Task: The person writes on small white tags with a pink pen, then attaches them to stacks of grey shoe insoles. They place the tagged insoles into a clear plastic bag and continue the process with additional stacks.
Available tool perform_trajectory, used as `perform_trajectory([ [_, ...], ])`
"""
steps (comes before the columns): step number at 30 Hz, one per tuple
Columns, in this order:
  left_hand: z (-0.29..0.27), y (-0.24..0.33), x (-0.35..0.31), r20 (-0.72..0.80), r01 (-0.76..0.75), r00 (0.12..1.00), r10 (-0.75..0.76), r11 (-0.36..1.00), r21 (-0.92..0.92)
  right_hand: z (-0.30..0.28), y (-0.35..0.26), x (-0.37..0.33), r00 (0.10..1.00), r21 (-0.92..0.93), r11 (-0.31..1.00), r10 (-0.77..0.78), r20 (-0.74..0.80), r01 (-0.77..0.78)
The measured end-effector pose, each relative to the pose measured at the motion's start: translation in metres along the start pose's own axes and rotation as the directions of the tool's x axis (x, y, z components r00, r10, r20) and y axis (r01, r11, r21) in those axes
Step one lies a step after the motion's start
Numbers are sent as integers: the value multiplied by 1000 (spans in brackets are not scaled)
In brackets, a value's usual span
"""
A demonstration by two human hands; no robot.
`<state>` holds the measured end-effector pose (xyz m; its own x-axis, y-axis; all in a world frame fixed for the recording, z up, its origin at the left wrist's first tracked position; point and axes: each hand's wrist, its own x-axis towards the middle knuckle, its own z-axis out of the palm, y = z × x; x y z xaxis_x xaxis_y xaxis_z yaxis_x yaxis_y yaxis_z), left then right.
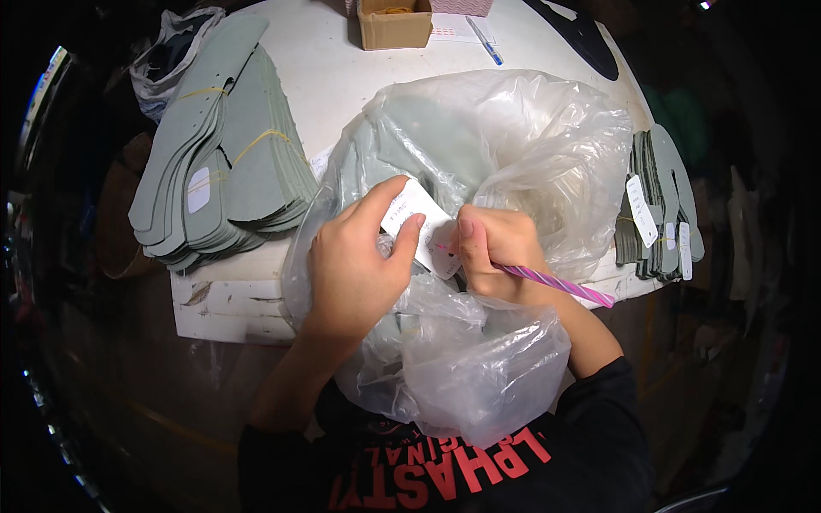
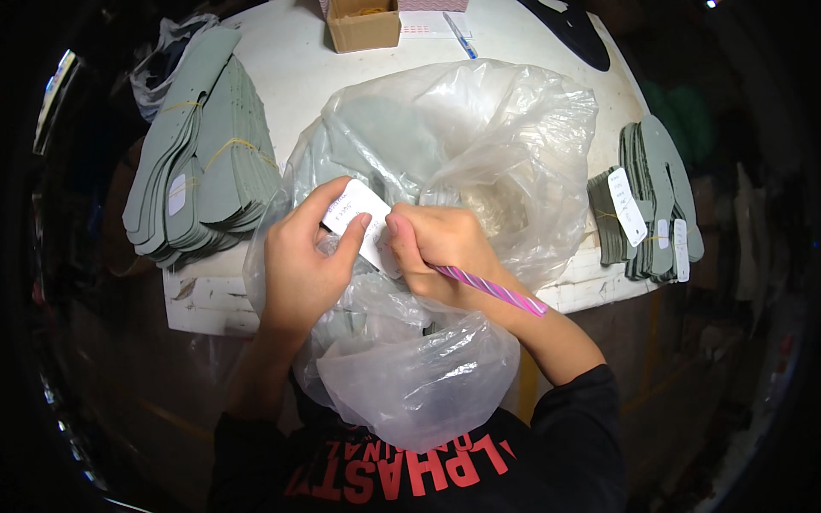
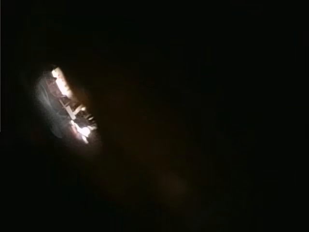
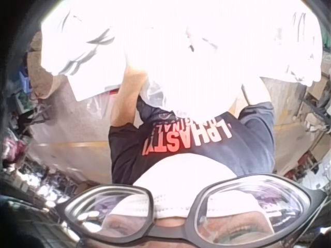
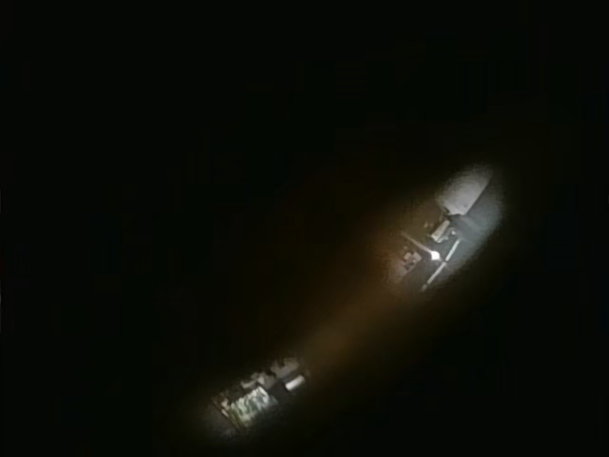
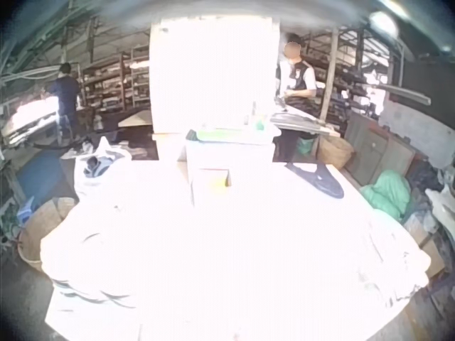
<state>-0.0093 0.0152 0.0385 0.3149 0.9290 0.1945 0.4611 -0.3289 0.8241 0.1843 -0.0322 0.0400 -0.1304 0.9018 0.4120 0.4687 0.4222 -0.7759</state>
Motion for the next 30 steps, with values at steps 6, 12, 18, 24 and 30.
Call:
perform_trajectory([
  [6, 1, 0, 0, -5, -4, 1000, 4, 1000, -7, 2, 2, -2, 998, 27, 998, 56, -29, -55],
  [12, 1, -2, 0, -5, -14, 1000, 14, 1000, -13, 4, 2, -2, 997, 12, 999, 49, -60, -49],
  [18, 2, -2, 0, -13, -30, 999, 30, 999, -14, 3, 2, -2, 995, 33, 998, 62, -75, -60],
  [24, 3, -3, -1, -12, -24, 1000, 24, 999, -31, 4, 2, -4, 994, -2, 998, 60, -91, -60],
  [30, 1, -2, 0, -7, -21, 1000, 21, 1000, -23, 3, 4, -3, 981, 102, 984, 157, -111, -146],
])
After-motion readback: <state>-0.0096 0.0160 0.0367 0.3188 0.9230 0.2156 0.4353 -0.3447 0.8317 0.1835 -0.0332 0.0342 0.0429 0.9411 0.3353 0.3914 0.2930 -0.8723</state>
